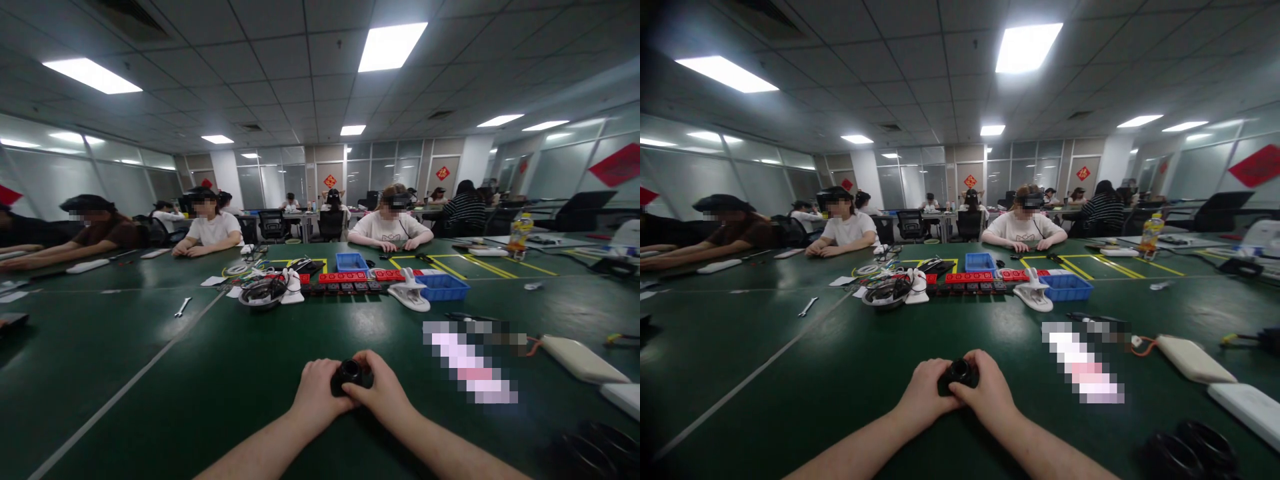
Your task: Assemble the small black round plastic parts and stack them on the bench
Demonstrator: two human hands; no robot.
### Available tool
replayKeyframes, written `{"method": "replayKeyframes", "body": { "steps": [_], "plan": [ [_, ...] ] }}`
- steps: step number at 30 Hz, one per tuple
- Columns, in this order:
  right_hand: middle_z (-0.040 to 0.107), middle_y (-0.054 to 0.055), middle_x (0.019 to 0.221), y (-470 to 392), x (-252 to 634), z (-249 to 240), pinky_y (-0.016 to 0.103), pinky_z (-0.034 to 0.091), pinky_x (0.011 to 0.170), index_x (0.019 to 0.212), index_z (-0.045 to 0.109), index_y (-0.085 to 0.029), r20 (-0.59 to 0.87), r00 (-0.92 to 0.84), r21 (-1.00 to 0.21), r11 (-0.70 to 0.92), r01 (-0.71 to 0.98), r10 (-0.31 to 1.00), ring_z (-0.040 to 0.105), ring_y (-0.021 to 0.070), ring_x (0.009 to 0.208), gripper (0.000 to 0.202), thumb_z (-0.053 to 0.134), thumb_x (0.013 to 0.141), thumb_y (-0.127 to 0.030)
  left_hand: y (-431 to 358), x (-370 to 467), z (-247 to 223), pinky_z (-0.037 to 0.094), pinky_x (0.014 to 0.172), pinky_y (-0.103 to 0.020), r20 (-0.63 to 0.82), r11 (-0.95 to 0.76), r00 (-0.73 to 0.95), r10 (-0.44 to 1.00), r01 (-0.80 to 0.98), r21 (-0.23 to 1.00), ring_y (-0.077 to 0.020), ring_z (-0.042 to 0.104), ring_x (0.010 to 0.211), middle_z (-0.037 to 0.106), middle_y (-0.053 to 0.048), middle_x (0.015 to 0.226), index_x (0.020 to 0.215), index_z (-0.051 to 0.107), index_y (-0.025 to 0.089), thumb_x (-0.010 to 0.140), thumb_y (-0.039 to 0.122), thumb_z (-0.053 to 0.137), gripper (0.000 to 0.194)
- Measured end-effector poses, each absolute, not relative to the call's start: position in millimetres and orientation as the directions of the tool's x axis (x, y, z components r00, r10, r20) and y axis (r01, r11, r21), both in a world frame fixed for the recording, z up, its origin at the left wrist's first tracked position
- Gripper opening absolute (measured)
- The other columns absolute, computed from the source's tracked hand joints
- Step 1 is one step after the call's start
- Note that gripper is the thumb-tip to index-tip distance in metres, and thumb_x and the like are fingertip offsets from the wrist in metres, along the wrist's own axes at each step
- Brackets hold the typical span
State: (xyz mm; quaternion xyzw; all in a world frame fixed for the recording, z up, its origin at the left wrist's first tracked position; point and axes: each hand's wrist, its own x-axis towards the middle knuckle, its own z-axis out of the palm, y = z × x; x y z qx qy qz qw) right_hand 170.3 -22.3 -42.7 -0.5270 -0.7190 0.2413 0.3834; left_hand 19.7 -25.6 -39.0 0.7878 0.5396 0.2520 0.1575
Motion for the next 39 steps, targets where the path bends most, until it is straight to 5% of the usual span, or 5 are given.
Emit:
{"method": "replayKeyframes", "body": {
  "steps": [14, 24, 39],
  "plan": [
    [0.054, 0.002, 0.083, -20.3, 172.8, -42.4, 0.028, 0.038, 0.070, 0.081, 0.050, -0.018, 0.300, -0.204, -0.703, 0.361, 0.613, 0.932, 0.049, 0.0175, 0.079, 0.029, 0.065, 0.058, -0.027, -25.5, 22.3, -36.0, 0.032, 0.074, -0.033, 0.172, -0.294, 0.240, 0.955, 0.836, 0.464, -0.0206, 0.047, 0.081, 0.055, -0.002, 0.082, 0.080, 0.054, 0.019, 0.059, 0.036, 0.059, 0.028],
    [0.054, 0.004, 0.089, -15.5, 184.4, -24.6, 0.033, 0.037, 0.079, 0.091, 0.058, -0.018, 0.270, -0.410, -0.712, 0.467, 0.524, 0.871, 0.048, 0.0204, 0.089, 0.036, 0.068, 0.057, -0.024, -15.9, 7.2, -30.8, 0.035, 0.069, -0.028, 0.168, -0.461, 0.439, 0.883, 0.743, 0.486, -0.0182, 0.048, 0.076, 0.055, -0.001, 0.076, 0.079, 0.057, 0.018, 0.061, 0.054, 0.056, 0.040],
    [0.053, 0.001, 0.097, -15.2, 198.5, 5.0, 0.029, 0.037, 0.079, 0.106, 0.056, -0.025, 0.046, -0.830, -0.790, 0.528, 0.310, 0.556, 0.050, 0.0176, 0.088, 0.049, 0.067, 0.059, -0.032, -13.5, -7.7, -20.8, 0.028, 0.088, -0.034, -0.057, -0.561, 0.743, 0.666, 0.550, 0.619, -0.0227, 0.036, 0.100, 0.048, 0.002, 0.105, 0.103, 0.054, 0.033, 0.052, 0.048, 0.067, 0.055]
  ]
}}
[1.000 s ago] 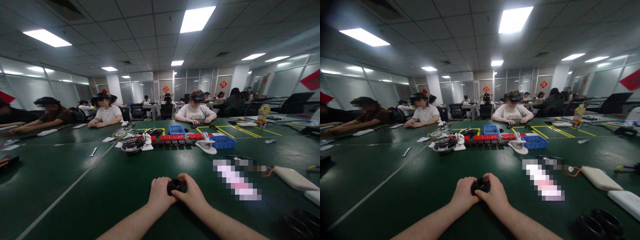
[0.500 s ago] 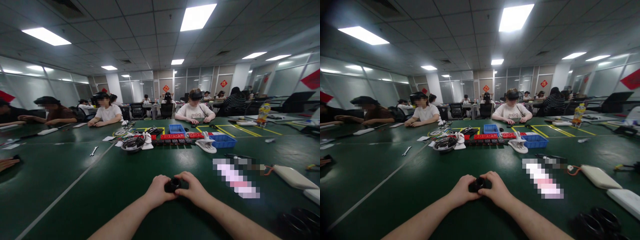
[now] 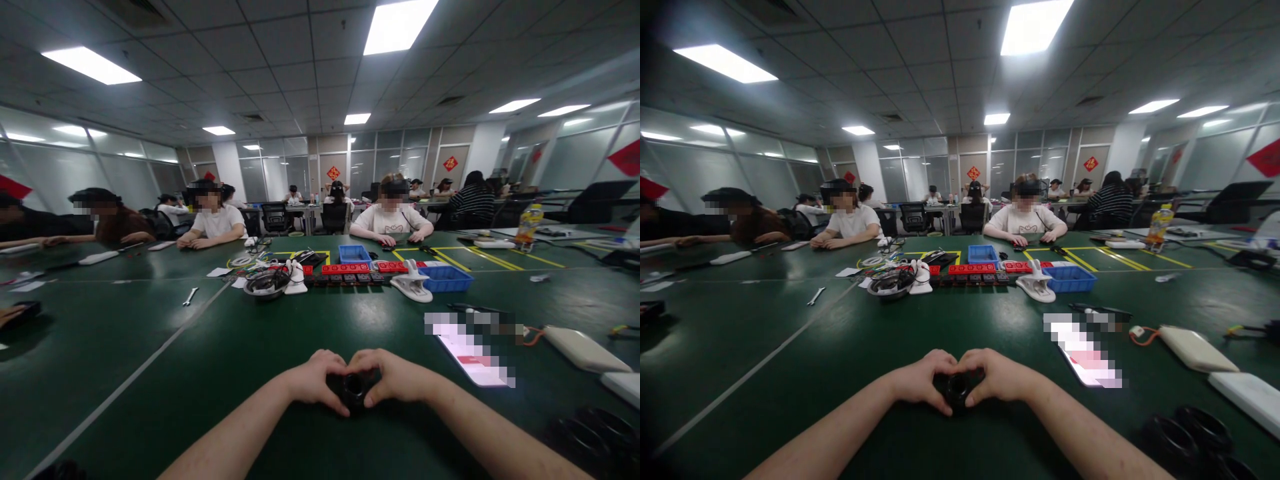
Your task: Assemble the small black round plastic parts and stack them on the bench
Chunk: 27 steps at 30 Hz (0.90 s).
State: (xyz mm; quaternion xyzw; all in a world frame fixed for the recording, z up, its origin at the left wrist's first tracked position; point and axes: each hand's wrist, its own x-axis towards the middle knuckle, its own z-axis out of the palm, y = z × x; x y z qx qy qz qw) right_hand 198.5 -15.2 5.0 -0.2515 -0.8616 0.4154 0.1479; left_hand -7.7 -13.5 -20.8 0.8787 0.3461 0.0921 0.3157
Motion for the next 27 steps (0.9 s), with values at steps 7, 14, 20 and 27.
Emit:
{"method": "replayKeyframes", "body": {
  "steps": [7, 14, 20, 27],
  "plan": [
    [0.053, 0.000, 0.096, -16.1, 198.5, 0.4, 0.025, 0.040, 0.071, 0.102, 0.057, -0.024, -0.003, -0.827, -0.837, 0.451, 0.310, 0.563, 0.051, 0.0155, 0.082, 0.049, 0.069, 0.055, -0.026, -14.7, -6.8, -25.3, 0.031, 0.086, -0.032, -0.020, -0.553, 0.729, 0.684, 0.536, 0.638, -0.0218, 0.039, 0.098, 0.052, 0.001, 0.098, 0.094, 0.059, 0.027, 0.048, 0.043, 0.071, 0.050],
    [0.059, 0.001, 0.087, -9.1, 200.1, -14.4, 0.027, 0.041, 0.068, 0.097, 0.057, -0.017, -0.017, -0.656, -0.891, 0.286, 0.352, 0.755, 0.053, 0.0162, 0.078, 0.045, 0.069, 0.053, -0.020, -13.7, -4.0, -32.7, 0.038, 0.074, -0.025, 0.030, -0.402, 0.550, 0.835, 0.572, 0.715, -0.0159, 0.050, 0.083, 0.055, 0.000, 0.087, 0.092, 0.059, 0.020, 0.057, 0.034, 0.068, 0.039],
    [0.057, 0.004, 0.093, -3.7, 198.3, -27.2, 0.030, 0.039, 0.072, 0.105, 0.050, -0.016, 0.126, -0.513, -0.843, 0.364, 0.397, 0.849, 0.051, 0.0180, 0.083, 0.055, 0.069, 0.054, -0.024, -15.4, -3.8, -30.1, 0.039, 0.079, -0.029, 0.172, -0.467, 0.530, 0.830, 0.494, 0.733, -0.0166, 0.049, 0.088, 0.050, -0.003, 0.100, 0.108, 0.049, 0.023, 0.058, 0.033, 0.067, 0.054],
    [0.053, 0.003, 0.105, 3.9, 210.1, -21.8, 0.031, 0.037, 0.078, 0.114, 0.044, -0.019, -0.032, -0.694, -0.867, 0.325, 0.377, 0.719, 0.049, 0.0189, 0.091, 0.064, 0.068, 0.055, -0.020, -19.3, -4.2, -17.9, 0.029, 0.094, -0.035, 0.193, -0.466, 0.522, 0.831, 0.465, 0.753, -0.0212, 0.040, 0.108, 0.043, -0.005, 0.117, 0.117, 0.043, 0.027, 0.061, 0.038, 0.065, 0.061]
  ]
}}
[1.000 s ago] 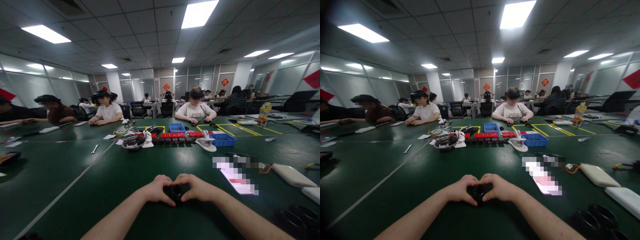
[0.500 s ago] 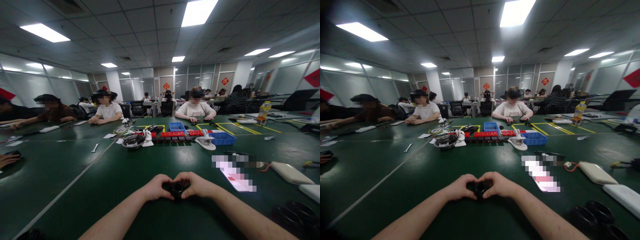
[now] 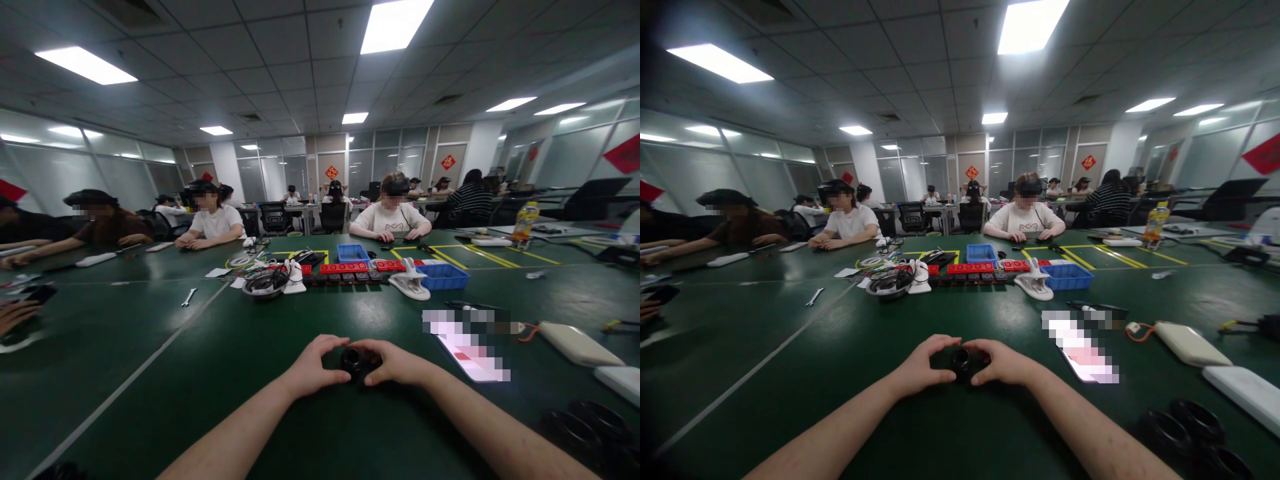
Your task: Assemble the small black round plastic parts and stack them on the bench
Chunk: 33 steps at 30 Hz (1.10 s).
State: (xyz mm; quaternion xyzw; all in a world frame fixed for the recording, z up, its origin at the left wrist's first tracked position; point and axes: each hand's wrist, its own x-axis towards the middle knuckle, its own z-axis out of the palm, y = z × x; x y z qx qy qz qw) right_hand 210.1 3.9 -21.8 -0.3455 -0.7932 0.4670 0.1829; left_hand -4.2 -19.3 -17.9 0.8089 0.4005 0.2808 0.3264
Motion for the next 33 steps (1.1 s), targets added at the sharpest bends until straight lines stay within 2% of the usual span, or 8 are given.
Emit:
{"method": "replayKeyframes", "body": {
  "steps": [4, 7, 12, 17, 21, 26, 30, 33],
  "plan": [
    [0.057, 0.000, 0.087, 2.4, 204.1, -22.7, 0.027, 0.039, 0.070, 0.094, 0.056, -0.016, -0.009, -0.701, -0.825, 0.391, 0.408, 0.713, 0.051, 0.0168, 0.080, 0.040, 0.066, 0.055, -0.017, -16.0, 1.0, -15.1, 0.032, 0.091, -0.033, 0.185, -0.480, 0.554, 0.811, 0.452, 0.752, -0.0200, 0.044, 0.103, 0.049, -0.004, 0.111, 0.112, 0.049, 0.025, 0.062, 0.035, 0.064, 0.053],
    [0.055, -0.002, 0.079, 3.4, 200.4, -26.7, 0.024, 0.039, 0.064, 0.084, 0.058, -0.015, -0.025, -0.676, -0.806, 0.386, 0.450, 0.736, 0.051, 0.0152, 0.074, 0.029, 0.065, 0.056, -0.016, -14.4, 4.6, -15.9, 0.035, 0.086, -0.031, 0.171, -0.466, 0.547, 0.820, 0.463, 0.754, -0.0192, 0.047, 0.098, 0.052, -0.004, 0.105, 0.108, 0.052, 0.024, 0.063, 0.031, 0.065, 0.047],
    [0.052, -0.003, 0.073, 3.8, 196.8, -32.8, 0.021, 0.036, 0.059, 0.081, 0.056, -0.015, -0.007, -0.616, -0.792, 0.372, 0.485, 0.788, 0.049, 0.0133, 0.069, 0.032, 0.069, 0.052, -0.020, -16.5, 7.2, -20.3, 0.038, 0.080, -0.029, 0.194, -0.451, 0.495, 0.847, 0.476, 0.755, -0.0181, 0.049, 0.091, 0.055, -0.003, 0.096, 0.098, 0.056, 0.022, 0.060, 0.028, 0.067, 0.040],
    [0.048, -0.004, 0.068, -1.3, 187.9, -43.5, 0.020, 0.030, 0.051, 0.069, 0.049, -0.016, 0.092, -0.449, -0.671, 0.388, 0.632, 0.889, 0.045, 0.0115, 0.062, 0.034, 0.071, 0.047, -0.028, -23.3, 13.8, -29.2, 0.038, 0.076, -0.028, 0.237, -0.382, 0.322, 0.917, 0.528, 0.759, -0.0178, 0.049, 0.085, 0.055, -0.002, 0.090, 0.090, 0.056, 0.020, 0.056, 0.026, 0.068, 0.036],
    [0.049, -0.002, 0.069, -6.8, 179.9, -51.1, 0.019, 0.027, 0.048, 0.067, 0.045, -0.016, 0.131, -0.354, -0.585, 0.360, 0.726, 0.926, 0.045, 0.0118, 0.061, 0.035, 0.069, 0.046, -0.030, -30.1, 22.8, -34.3, 0.038, 0.070, -0.027, 0.255, -0.315, 0.185, 0.949, 0.585, 0.747, -0.0171, 0.049, 0.079, 0.054, -0.001, 0.084, 0.084, 0.055, 0.019, 0.056, 0.028, 0.068, 0.033],
    [0.053, 0.002, 0.069, -18.1, 167.8, -45.4, 0.023, 0.027, 0.053, 0.067, 0.046, -0.017, 0.209, -0.204, -0.410, 0.275, 0.870, 0.956, 0.047, 0.0153, 0.064, 0.026, 0.061, 0.055, -0.034, -31.6, 28.0, -37.1, 0.037, 0.068, -0.028, 0.278, -0.270, 0.090, 0.956, 0.634, 0.724, -0.0175, 0.049, 0.078, 0.053, -0.001, 0.082, 0.081, 0.053, 0.018, 0.055, 0.033, 0.068, 0.033],
    [0.057, 0.005, 0.072, -24.7, 161.3, -37.3, 0.028, 0.028, 0.059, 0.068, 0.048, -0.016, 0.276, -0.224, -0.279, 0.301, 0.912, 0.935, 0.051, 0.0193, 0.069, 0.021, 0.055, 0.062, -0.035, -28.8, 28.4, -38.8, 0.037, 0.070, -0.029, 0.285, -0.253, 0.062, 0.957, 0.662, 0.706, -0.0180, 0.049, 0.079, 0.053, -0.001, 0.082, 0.080, 0.051, 0.017, 0.055, 0.034, 0.068, 0.034],
    [0.058, 0.006, 0.075, -26.1, 163.6, -35.8, 0.031, 0.030, 0.063, 0.071, 0.050, -0.016, 0.264, -0.250, -0.257, 0.318, 0.913, 0.932, 0.052, 0.0225, 0.073, 0.030, 0.056, 0.061, -0.044, -27.0, 26.9, -40.2, 0.037, 0.070, -0.029, 0.293, -0.269, 0.078, 0.953, 0.661, 0.700, -0.0183, 0.049, 0.080, 0.053, -0.002, 0.082, 0.082, 0.051, 0.017, 0.056, 0.035, 0.067, 0.035]
  ]
}}
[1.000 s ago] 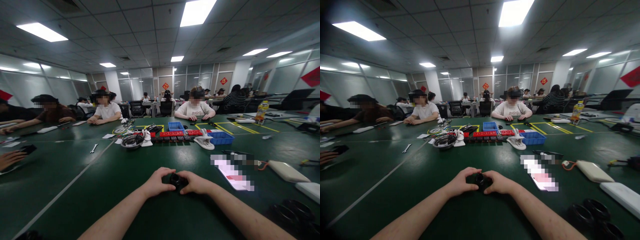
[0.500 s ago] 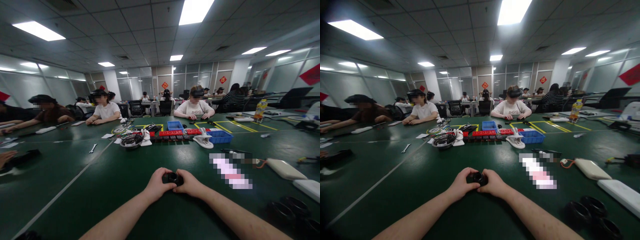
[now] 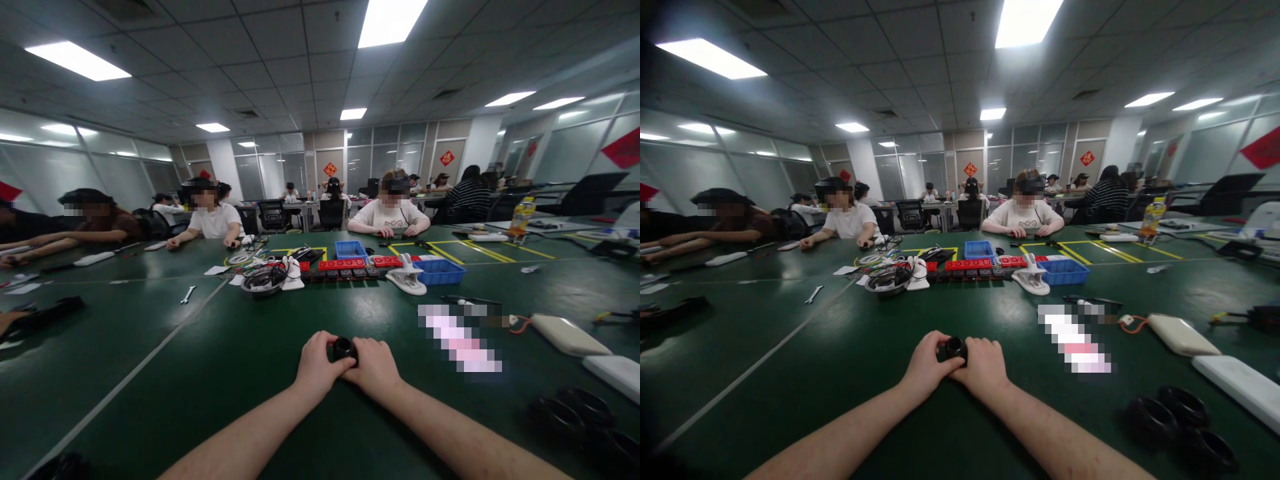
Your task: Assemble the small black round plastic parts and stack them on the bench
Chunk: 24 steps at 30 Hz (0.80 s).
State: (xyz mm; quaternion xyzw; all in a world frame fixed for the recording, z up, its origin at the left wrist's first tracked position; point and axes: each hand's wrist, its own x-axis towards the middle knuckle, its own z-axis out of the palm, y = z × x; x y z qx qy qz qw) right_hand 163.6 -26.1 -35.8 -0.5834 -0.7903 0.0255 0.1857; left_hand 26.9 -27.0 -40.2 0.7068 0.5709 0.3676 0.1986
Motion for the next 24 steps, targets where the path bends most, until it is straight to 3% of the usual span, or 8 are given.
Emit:
{"method": "replayKeyframes", "body": {
  "steps": [3, 7, 11, 17, 24],
  "plan": [
    [0.056, 0.006, 0.083, -22.8, 173.3, -36.8, 0.032, 0.033, 0.066, 0.084, 0.052, -0.016, 0.227, -0.294, -0.369, 0.361, 0.856, 0.928, 0.051, 0.0231, 0.078, 0.046, 0.061, 0.054, -0.050, -24.7, 23.2, -40.4, 0.037, 0.071, -0.029, 0.315, -0.316, 0.121, 0.941, 0.641, 0.699, -0.0181, 0.049, 0.081, 0.053, -0.002, 0.083, 0.083, 0.052, 0.018, 0.057, 0.034, 0.066, 0.034],
    [0.049, 0.006, 0.099, -11.4, 189.5, -36.6, 0.029, 0.038, 0.069, 0.116, 0.035, -0.017, 0.150, -0.418, -0.664, 0.404, 0.629, 0.896, 0.050, 0.0183, 0.082, 0.072, 0.066, 0.055, -0.038, -19.9, 14.1, -36.2, 0.038, 0.068, -0.026, 0.285, -0.368, 0.233, 0.930, 0.590, 0.719, -0.0170, 0.048, 0.079, 0.053, -0.002, 0.087, 0.089, 0.054, 0.018, 0.058, 0.031, 0.065, 0.034],
    [0.047, 0.007, 0.105, -6.2, 196.7, -30.1, 0.026, 0.042, 0.061, 0.124, 0.027, -0.017, 0.042, -0.530, -0.845, 0.313, 0.434, 0.847, 0.050, 0.0119, 0.068, 0.071, 0.062, 0.062, -0.025, -15.2, 4.8, -29.6, 0.039, 0.066, -0.025, 0.228, -0.413, 0.382, 0.895, 0.525, 0.744, -0.0155, 0.048, 0.077, 0.053, -0.003, 0.091, 0.097, 0.054, 0.020, 0.061, 0.032, 0.063, 0.040],
    [0.056, 0.002, 0.088, -11.5, 194.4, -23.7, 0.025, 0.041, 0.063, 0.112, 0.046, -0.018, -0.016, -0.675, -0.878, 0.312, 0.363, 0.738, 0.051, 0.0139, 0.072, 0.055, 0.063, 0.060, -0.016, -14.2, -0.4, -23.6, 0.038, 0.063, -0.023, 0.134, -0.426, 0.541, 0.830, 0.459, 0.780, -0.0133, 0.047, 0.073, 0.053, -0.001, 0.090, 0.100, 0.055, 0.021, 0.061, 0.032, 0.064, 0.042],
    [0.057, -0.002, 0.076, -7.4, 193.4, -28.1, 0.022, 0.039, 0.060, 0.093, 0.056, -0.016, -0.058, -0.675, -0.875, 0.289, 0.390, 0.735, 0.051, 0.0127, 0.067, 0.033, 0.062, 0.061, -0.019, -17.2, -0.4, -21.3, 0.040, 0.072, -0.026, 0.118, -0.406, 0.546, 0.830, 0.444, 0.799, -0.0164, 0.049, 0.085, 0.053, -0.002, 0.096, 0.100, 0.055, 0.021, 0.061, 0.029, 0.065, 0.042]
  ]
}}
